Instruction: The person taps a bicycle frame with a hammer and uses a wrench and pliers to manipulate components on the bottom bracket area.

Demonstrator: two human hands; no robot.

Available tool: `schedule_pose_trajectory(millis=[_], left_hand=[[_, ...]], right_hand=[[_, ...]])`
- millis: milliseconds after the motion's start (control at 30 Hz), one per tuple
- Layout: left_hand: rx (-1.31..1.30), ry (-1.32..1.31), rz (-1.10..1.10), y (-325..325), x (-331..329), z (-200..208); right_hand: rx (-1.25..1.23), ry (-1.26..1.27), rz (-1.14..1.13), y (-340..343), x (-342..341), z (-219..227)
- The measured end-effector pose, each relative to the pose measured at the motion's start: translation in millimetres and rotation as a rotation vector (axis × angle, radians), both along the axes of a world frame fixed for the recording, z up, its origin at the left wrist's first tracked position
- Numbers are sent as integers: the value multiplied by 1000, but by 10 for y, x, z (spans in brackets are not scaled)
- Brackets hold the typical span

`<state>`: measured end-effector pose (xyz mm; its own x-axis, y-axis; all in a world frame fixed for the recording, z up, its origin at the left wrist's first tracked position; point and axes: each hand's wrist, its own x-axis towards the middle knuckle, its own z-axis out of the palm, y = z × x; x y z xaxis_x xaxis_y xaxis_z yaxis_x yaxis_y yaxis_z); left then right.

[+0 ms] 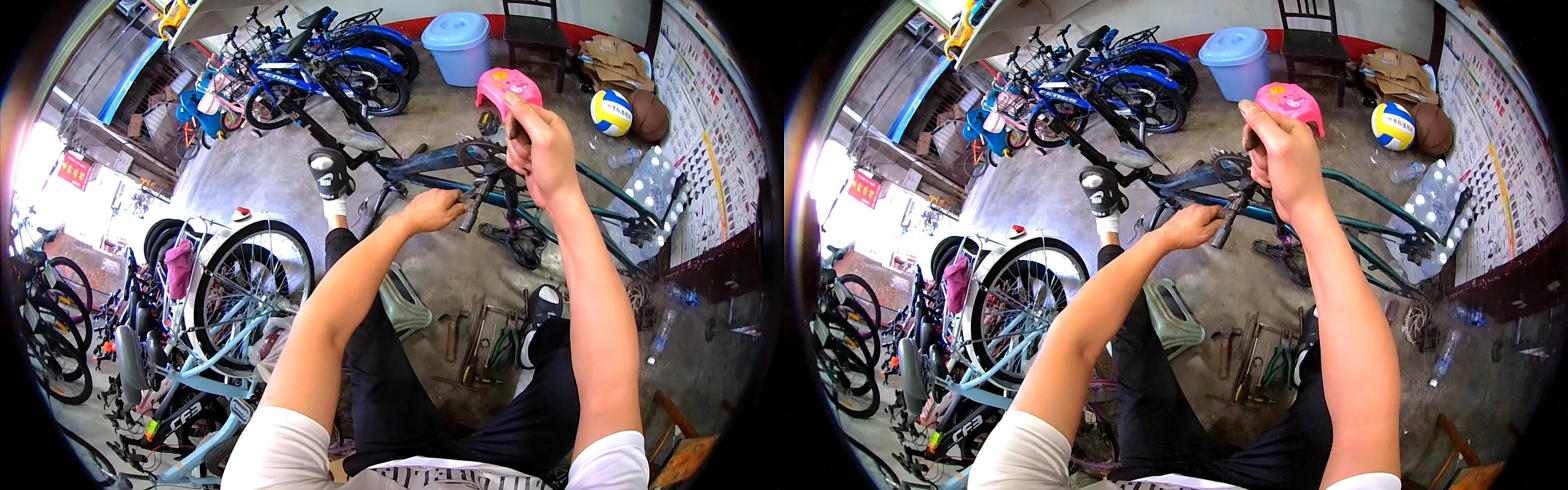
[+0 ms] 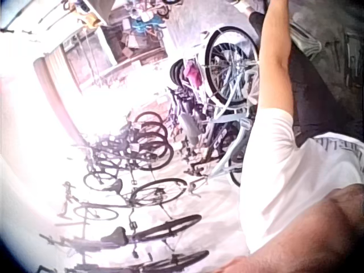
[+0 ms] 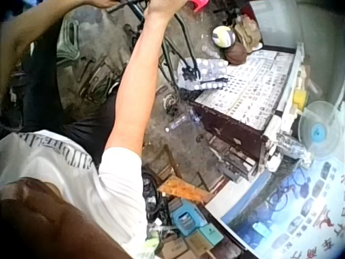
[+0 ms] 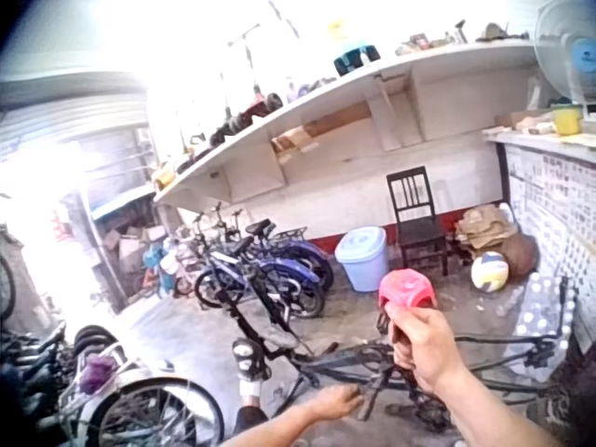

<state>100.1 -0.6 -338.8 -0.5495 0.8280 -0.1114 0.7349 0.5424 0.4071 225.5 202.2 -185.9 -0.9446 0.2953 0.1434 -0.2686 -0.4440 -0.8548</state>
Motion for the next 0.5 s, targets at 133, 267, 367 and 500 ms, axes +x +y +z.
schedule_pose_trajectory(millis=[133,267,367,500], left_hand=[[-134,378,-107,-152,-201,284],[-281,753,-292,-161,-308,1214],[-121,842,-355,-204,-274,2075],[116,11,-54,-154,-110,2459]], right_hand=[[25,-28,-1,-56,-39,56],[51,-59,-15,-36,-63,48],[65,-64,-13,-58,-88,55],[50,-74,-32,-34,-88,34]])
